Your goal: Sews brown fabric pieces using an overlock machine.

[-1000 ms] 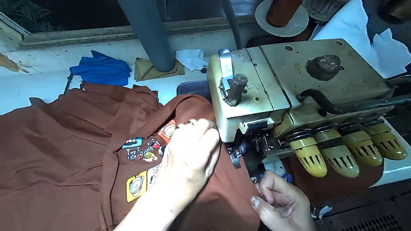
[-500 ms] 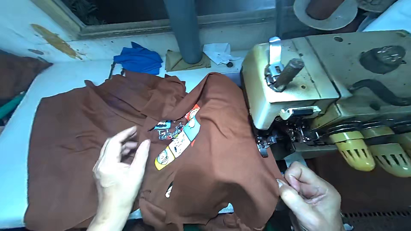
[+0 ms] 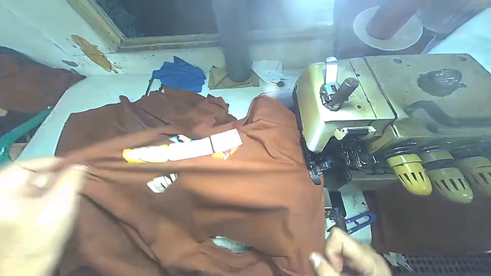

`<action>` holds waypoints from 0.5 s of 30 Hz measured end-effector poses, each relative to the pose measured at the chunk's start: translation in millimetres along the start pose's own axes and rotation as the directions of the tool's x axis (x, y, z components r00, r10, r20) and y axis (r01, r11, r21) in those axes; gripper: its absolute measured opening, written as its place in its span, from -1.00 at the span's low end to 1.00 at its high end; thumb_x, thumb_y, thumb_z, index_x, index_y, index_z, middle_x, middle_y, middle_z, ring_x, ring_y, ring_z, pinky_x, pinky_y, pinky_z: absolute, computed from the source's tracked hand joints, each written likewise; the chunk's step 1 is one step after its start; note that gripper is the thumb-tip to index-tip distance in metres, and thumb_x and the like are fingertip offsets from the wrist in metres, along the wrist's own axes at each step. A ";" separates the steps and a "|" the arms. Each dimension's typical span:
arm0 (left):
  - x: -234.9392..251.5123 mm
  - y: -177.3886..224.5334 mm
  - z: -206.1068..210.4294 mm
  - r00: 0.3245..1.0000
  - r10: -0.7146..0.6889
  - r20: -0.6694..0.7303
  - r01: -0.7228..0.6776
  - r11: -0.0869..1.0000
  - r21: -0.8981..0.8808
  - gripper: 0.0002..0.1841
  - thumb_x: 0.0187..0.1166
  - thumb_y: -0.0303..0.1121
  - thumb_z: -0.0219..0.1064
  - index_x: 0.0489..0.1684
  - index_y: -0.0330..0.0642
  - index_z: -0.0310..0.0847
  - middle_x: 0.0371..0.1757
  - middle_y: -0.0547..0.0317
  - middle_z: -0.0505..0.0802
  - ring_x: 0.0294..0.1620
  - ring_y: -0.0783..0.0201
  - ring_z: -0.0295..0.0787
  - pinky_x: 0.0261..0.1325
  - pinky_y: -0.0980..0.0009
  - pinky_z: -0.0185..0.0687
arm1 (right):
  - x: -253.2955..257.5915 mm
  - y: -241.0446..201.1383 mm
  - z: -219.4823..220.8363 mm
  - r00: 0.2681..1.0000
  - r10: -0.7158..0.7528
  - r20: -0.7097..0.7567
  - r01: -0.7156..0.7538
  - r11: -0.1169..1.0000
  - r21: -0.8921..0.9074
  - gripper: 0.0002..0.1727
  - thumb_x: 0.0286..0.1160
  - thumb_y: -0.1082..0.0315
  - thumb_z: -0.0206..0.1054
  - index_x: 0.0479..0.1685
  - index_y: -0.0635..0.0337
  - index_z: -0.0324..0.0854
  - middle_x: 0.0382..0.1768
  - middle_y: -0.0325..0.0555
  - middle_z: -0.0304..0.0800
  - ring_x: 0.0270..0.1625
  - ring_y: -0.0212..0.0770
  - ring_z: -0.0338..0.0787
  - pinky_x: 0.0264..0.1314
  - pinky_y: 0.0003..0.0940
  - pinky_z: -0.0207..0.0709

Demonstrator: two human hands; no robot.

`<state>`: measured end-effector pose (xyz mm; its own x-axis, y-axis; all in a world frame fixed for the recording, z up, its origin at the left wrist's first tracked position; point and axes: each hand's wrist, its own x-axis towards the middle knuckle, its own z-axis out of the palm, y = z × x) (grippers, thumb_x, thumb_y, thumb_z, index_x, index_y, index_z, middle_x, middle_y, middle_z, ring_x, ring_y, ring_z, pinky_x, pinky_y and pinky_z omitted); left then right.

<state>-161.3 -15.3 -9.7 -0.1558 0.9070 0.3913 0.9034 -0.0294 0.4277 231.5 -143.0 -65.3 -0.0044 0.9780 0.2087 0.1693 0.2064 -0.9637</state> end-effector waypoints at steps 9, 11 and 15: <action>110.9 40.0 44.5 0.902 0.429 0.053 -0.401 0.876 -0.270 -0.54 0.58 -0.32 0.36 0.45 -0.25 0.50 0.31 0.10 0.77 0.25 0.42 0.73 0.20 0.41 0.70 | -13.1 14.6 19.8 0.932 0.361 0.028 -0.353 0.889 0.293 -0.69 0.22 0.61 0.47 -0.16 0.11 0.51 -0.44 -0.55 0.71 -0.42 -0.69 0.63 -0.34 -0.68 0.54; 71.2 63.6 76.1 0.741 0.667 -0.072 -0.659 0.703 -0.268 -0.48 0.64 -0.20 0.26 0.50 -0.33 0.45 0.42 -0.13 0.69 0.43 0.17 0.66 0.40 0.26 0.64 | -15.9 15.8 18.1 0.915 0.401 0.044 -0.390 0.851 0.352 -0.59 0.25 0.62 0.47 0.04 0.14 0.48 -0.41 -0.54 0.79 -0.40 -0.65 0.70 -0.28 -0.61 0.62; -83.5 118.9 92.9 0.668 0.743 -0.032 -0.715 0.629 -0.305 -0.70 0.67 0.07 0.20 0.18 0.20 0.52 0.16 0.31 0.68 0.22 0.32 0.55 0.38 0.38 0.24 | -16.8 14.3 8.7 0.938 0.325 0.123 -0.347 0.888 0.301 -0.72 0.29 0.55 0.48 -0.03 0.28 0.59 -0.41 -0.50 0.76 -0.40 -0.73 0.59 -0.29 -0.70 0.50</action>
<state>-3.8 -55.5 -67.3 0.5544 0.5707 0.6058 0.5583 -0.7948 0.2378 225.4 -156.2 -84.0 -0.0703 0.9880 -0.1377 -0.1448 -0.1467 -0.9785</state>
